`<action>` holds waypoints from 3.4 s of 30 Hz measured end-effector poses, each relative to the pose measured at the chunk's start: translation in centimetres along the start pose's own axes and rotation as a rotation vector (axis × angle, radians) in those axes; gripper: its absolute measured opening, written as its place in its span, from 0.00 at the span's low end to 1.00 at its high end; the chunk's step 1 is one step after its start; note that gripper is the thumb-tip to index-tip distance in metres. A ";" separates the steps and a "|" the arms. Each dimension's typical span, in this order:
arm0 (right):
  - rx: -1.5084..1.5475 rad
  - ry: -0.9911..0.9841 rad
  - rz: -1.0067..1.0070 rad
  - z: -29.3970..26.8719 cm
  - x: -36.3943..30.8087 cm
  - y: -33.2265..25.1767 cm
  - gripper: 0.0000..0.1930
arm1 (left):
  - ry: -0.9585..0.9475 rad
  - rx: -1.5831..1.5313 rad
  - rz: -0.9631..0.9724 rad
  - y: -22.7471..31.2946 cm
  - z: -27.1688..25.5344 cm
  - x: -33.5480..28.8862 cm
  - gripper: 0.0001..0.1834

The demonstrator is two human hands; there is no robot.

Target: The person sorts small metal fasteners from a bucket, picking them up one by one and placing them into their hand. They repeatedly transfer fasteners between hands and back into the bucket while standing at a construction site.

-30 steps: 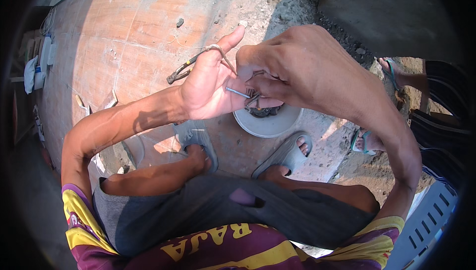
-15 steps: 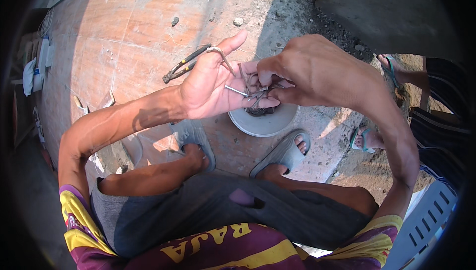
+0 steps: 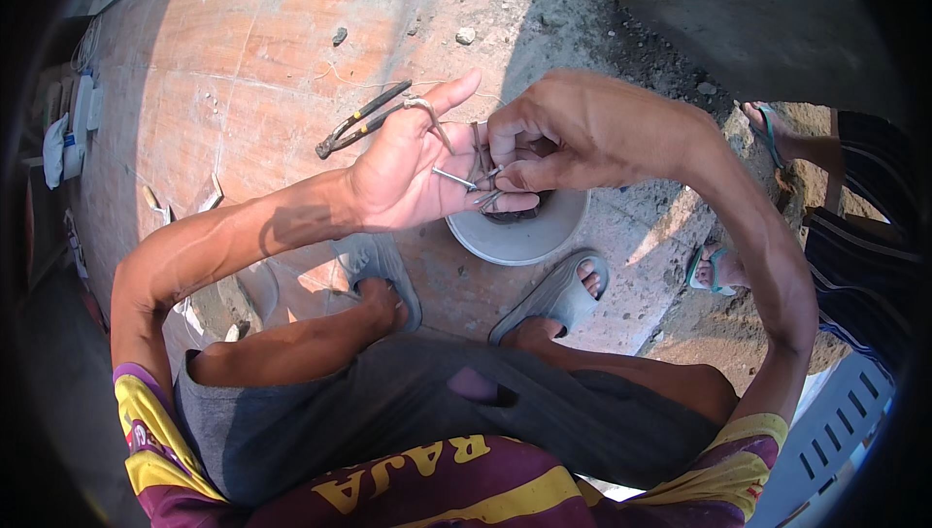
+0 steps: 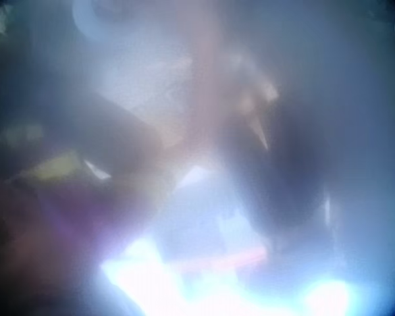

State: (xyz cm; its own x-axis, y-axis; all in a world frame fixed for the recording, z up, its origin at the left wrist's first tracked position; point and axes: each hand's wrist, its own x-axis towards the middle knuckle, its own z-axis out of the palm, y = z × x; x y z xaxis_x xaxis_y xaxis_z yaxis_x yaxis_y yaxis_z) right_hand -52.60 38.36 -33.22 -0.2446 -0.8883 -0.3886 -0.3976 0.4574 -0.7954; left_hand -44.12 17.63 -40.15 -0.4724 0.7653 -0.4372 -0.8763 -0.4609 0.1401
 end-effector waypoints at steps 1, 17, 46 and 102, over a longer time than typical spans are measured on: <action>-0.038 0.010 -0.009 0.0 0.1 0.1 0.08 | 0.009 0.002 0.008 0.1 0.1 0.0 0.45; -0.049 0.030 -0.009 -0.2 -1.4 0.0 0.09 | -0.057 0.088 -0.029 0.3 -0.5 0.3 0.43; -0.305 0.431 -0.081 3.8 0.4 -2.8 0.11 | 0.036 0.064 0.090 0.0 0.1 0.4 0.32; 0.571 1.963 -1.519 -14.7 -25.8 -14.2 0.10 | 0.005 0.241 0.017 -0.6 3.2 1.8 0.41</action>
State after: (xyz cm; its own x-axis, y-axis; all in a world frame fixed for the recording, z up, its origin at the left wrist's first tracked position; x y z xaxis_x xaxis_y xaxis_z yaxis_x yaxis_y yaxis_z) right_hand -53.66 55.37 -5.05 -0.4109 0.6726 0.6154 -0.8936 -0.4310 -0.1255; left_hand -44.71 20.77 -38.14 -0.4871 0.7561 -0.4370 -0.8658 -0.3527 0.3548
